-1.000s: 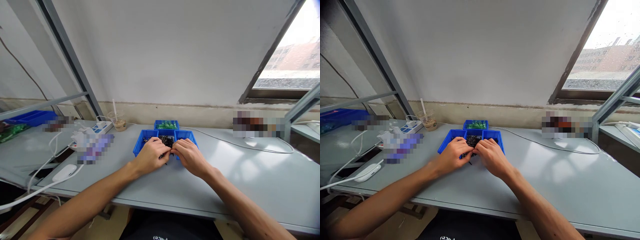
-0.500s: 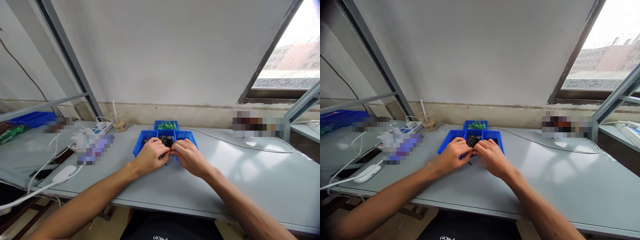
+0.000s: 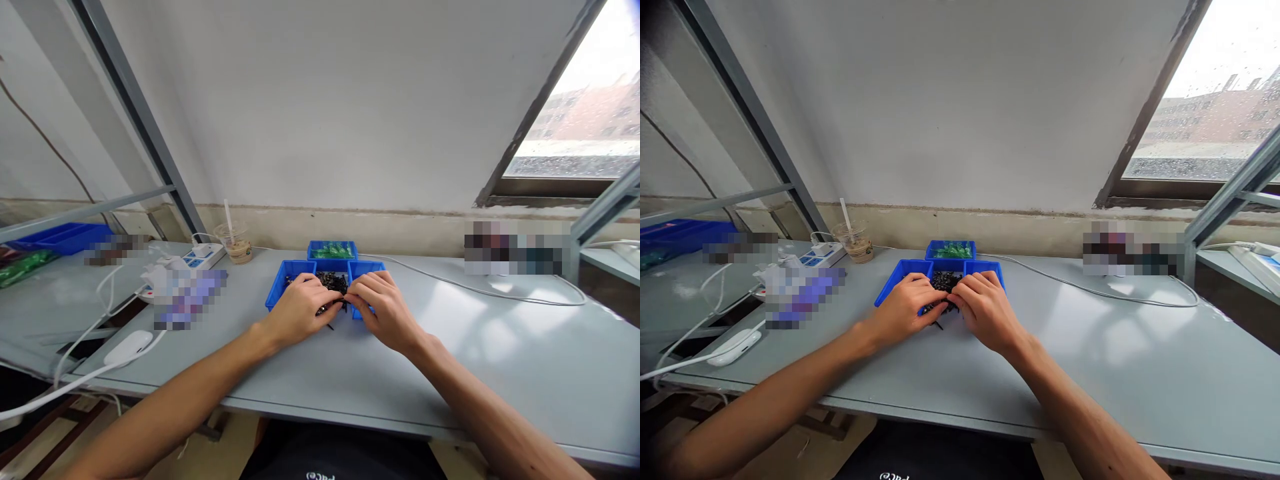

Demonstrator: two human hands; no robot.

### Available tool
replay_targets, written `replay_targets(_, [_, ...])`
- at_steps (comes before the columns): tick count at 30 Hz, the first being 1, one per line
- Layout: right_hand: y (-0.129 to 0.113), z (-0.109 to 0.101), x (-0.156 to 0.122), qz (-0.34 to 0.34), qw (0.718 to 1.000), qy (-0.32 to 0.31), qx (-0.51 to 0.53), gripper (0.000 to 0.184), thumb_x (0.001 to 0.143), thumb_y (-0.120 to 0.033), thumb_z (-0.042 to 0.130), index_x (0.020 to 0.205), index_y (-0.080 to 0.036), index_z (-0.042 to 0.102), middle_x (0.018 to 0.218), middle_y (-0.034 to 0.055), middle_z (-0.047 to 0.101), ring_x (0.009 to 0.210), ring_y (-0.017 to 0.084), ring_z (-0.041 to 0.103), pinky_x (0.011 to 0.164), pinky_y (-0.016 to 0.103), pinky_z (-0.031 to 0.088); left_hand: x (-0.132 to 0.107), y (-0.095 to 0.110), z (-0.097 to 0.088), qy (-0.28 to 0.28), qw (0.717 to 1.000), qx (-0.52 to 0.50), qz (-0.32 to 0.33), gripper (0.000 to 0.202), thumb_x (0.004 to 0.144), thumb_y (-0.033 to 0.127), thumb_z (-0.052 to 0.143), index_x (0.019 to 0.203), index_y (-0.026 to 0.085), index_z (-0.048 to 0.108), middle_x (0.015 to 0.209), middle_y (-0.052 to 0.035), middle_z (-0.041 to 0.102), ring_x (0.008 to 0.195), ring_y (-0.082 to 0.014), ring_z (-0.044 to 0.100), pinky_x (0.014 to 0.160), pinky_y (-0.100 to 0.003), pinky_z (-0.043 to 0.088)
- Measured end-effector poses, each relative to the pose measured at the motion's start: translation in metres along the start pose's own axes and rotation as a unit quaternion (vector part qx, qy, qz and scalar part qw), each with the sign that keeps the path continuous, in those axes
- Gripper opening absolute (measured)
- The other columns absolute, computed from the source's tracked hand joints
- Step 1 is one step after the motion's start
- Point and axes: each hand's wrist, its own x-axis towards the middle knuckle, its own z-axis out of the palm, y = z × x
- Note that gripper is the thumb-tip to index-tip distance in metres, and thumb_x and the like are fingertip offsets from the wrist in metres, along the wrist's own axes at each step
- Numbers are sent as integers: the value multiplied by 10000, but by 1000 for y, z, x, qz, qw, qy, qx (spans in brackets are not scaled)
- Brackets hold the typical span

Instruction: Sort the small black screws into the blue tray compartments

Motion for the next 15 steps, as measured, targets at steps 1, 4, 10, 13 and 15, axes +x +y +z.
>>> replay_targets(1, [0,-1,0,11,1000,12,-4,269,1080,-280,450,862,-212,594,854,29,677,789,169,564,850,354,359,0,-1,-1,-11,1000,6,8,208,1035,304,543,1070,205,722,871,-11,744,844,-173,637,969,-395,415])
replay_targets(4, [3,-2,1,51,997,51,-22,278,1067,-291,468,826,-216,585,818,23,667,762,167,562,857,361,367,-1,-4,-4,-62,996,21,68,184,1018,270,570,1097,204,723,961,-26,759,938,-193,633,997,-400,409])
replay_targets(10, [12,1,0,155,983,75,-70,312,1057,-349,483,784,-217,557,801,14,654,729,167,561,844,356,345,-1,-2,-4,-137,980,55,134,120,956,225,649,1033,215,741,947,-31,747,981,-219,602,1008,-401,401])
replay_targets(13, [14,2,-1,176,980,64,-73,328,1076,-363,437,808,-216,557,806,14,649,748,172,568,839,351,333,-2,-3,-3,-154,978,63,126,88,931,190,671,939,223,752,903,-23,739,964,-218,603,1028,-405,390])
replay_targets(15, [15,2,-2,182,979,66,-68,357,1087,-357,403,787,-215,535,792,10,639,730,167,556,824,345,328,-2,-4,-1,-156,977,59,131,130,911,134,667,920,230,753,874,-14,734,944,-206,608,1046,-402,378])
